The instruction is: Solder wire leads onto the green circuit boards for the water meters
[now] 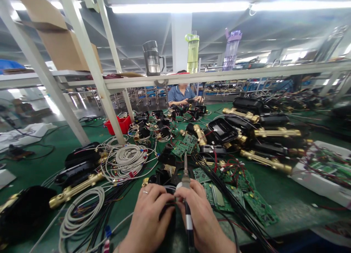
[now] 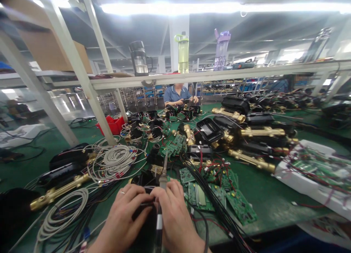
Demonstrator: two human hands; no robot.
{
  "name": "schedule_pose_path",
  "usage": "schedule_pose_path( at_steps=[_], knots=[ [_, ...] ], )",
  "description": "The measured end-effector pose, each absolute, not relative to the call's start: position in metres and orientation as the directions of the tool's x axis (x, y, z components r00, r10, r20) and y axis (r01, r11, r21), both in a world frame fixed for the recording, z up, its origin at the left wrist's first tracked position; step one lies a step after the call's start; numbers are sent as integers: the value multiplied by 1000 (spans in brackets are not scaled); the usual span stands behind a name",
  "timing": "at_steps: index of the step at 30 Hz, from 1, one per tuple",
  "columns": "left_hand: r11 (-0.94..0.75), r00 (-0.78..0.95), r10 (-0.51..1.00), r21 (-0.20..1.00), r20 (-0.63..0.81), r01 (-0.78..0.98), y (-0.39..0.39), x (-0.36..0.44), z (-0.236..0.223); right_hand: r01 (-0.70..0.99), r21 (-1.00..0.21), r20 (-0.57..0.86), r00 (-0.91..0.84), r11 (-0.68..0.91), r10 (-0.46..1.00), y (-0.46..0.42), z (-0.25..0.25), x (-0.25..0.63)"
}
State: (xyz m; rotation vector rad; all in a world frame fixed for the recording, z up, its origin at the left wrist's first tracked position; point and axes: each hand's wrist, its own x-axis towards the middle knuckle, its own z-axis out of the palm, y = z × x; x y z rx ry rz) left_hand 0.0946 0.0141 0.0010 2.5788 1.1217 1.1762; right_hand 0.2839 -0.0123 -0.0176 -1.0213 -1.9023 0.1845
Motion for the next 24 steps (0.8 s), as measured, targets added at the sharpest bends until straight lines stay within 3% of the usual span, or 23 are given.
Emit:
schedule_pose_path(
  at_steps=[10, 24],
  knots=[
    [-745, 475, 654, 391, 588, 541, 21, 103, -4, 509, -628, 679, -13, 589, 734, -16, -19, 288],
    [-725, 474, 680, 413, 559, 551, 21, 108, 1, 485, -622, 710, 20, 615, 704, -15, -12, 289]
  ],
)
